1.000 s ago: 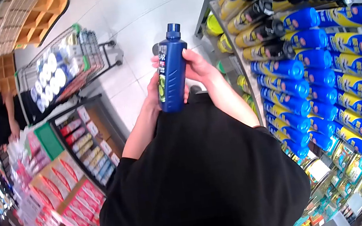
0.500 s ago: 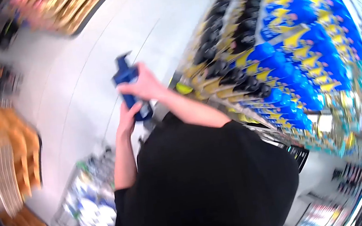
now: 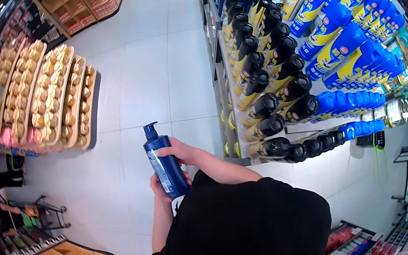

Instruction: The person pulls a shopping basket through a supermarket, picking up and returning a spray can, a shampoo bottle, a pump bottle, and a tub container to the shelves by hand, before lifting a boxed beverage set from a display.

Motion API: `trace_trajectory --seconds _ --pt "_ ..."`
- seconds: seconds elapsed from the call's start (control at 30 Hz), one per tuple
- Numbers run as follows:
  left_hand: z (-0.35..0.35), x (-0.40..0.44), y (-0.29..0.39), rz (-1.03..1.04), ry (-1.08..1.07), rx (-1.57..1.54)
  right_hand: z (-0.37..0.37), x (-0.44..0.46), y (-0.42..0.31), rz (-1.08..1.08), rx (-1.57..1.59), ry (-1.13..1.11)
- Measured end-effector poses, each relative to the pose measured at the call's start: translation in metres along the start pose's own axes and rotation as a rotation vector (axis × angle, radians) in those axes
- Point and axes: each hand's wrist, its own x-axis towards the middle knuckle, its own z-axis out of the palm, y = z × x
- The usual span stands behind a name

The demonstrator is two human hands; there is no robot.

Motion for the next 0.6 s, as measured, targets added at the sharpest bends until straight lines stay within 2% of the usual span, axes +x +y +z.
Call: trace_trajectory --seconds 0.13,0.2,0.23,0.3,0.33,0.37,0.43,0.47,0.53,0.57,0.6 --pt "0.004 0.034 0.086 -0.082 -0.001 -0.089 0.003 0.07 -0.035 -0.036 -0.045 0.005" --pt "0.02 0.058 0.11 -0.042 -0.09 -0.217 0.012 0.092 -0.059 -0.059 0.117 -0.01" --pt "0.028 0.073 0.125 -0.088 -0.209 -0.257 0.017 0.103 -0.07 -0.094 0.236 -0.032" --pt "0.038 0.103 0.153 -0.2 -0.454 -0.282 0.017 0.125 -0.093 -0.001 0.467 -0.28" --pt "0.033 0.115 0.164 -0.205 -0.434 -0.255 0.008 0.136 -0.097 -0.037 0.459 -0.186" --pt "0.024 0.131 0.172 -0.228 -0.515 -0.297 -0.001 0.15 -0.104 -0.081 0.497 -0.271" --pt "0.01 0.166 0.195 -0.28 -0.644 -0.465 -0.017 0.174 -0.119 -0.188 0.47 -0.153" --pt "-0.001 0.187 0.212 -0.347 -0.757 -0.41 -0.026 0.187 -0.126 -0.23 0.44 -0.118" --pt "-0.02 0.211 0.238 -0.285 -0.54 -0.305 -0.049 0.216 -0.137 -0.27 0.402 -0.057" --pt "-0.034 0.228 0.254 -0.263 -0.521 -0.204 -0.066 0.23 -0.143 -0.26 0.345 -0.026" --pt "-0.047 0.242 0.272 -0.307 -0.593 -0.102 -0.083 0.244 -0.149 -0.248 0.287 0.005"
